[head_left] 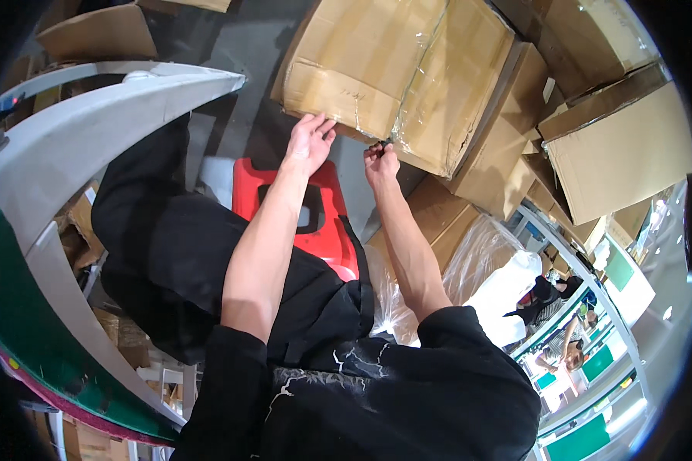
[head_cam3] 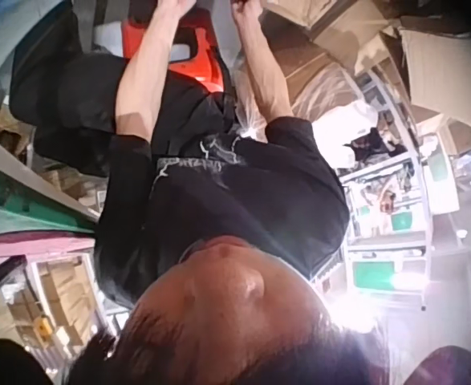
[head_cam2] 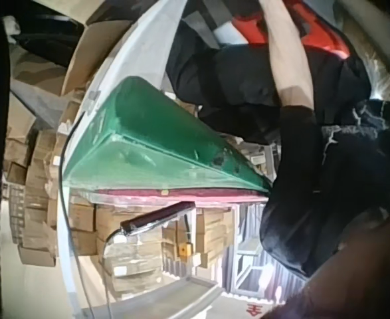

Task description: Assembling circuit boards into plastic housings using an electric screwdriver.

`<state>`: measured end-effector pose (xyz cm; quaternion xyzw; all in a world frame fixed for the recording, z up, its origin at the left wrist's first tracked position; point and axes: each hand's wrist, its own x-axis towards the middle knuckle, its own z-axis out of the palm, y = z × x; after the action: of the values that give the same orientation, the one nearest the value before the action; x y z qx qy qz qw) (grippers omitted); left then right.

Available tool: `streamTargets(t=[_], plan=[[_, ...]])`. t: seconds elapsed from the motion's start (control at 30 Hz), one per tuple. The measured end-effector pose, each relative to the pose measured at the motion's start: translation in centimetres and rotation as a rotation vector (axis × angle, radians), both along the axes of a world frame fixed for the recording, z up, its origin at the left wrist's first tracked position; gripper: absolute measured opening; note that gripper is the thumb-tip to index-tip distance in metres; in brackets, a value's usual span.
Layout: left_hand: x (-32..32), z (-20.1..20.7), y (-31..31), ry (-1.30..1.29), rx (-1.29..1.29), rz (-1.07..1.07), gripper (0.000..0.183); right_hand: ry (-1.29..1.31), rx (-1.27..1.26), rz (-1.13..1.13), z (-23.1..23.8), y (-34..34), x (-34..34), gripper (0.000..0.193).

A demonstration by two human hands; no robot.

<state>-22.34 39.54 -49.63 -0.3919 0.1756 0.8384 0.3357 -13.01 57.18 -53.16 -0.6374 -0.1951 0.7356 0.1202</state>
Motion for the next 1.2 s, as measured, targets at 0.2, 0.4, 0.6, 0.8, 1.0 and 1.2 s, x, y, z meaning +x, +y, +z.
streamTargets(t=[0.2, 0.4, 0.6, 0.8, 1.0, 1.2], plan=[[1.5, 1.1, 3.3, -0.081, -0.106, -0.030, 0.031, -0.143, 0.274, 0.738, 2.0, 1.2, 1.7, 0.020], [1.2, -0.4, 5.0, -0.117, -0.166, -0.101, 0.022, -0.120, 0.480, 1.002, 4.0, 1.5, -0.3, 0.019], [1.8, -0.5, 7.4, -0.167, -0.138, 0.039, 0.016, -0.131, 1.097, 1.669, 3.9, -0.6, -1.4, 0.026], [0.8, 0.9, 7.0, -0.181, -0.361, -0.158, 0.020, -0.621, 0.935, 1.835, 7.8, 0.5, -1.5, 0.029], [1.3, 1.9, 6.9, -0.142, -0.500, -0.176, 0.021, -0.557, 0.465, 1.134, 7.8, 5.7, -0.7, 0.039], [1.3, 1.1, 6.3, -0.005, -0.511, -0.266, 0.017, 0.305, 0.259, 0.560, 5.9, 2.7, -7.3, 0.035]])
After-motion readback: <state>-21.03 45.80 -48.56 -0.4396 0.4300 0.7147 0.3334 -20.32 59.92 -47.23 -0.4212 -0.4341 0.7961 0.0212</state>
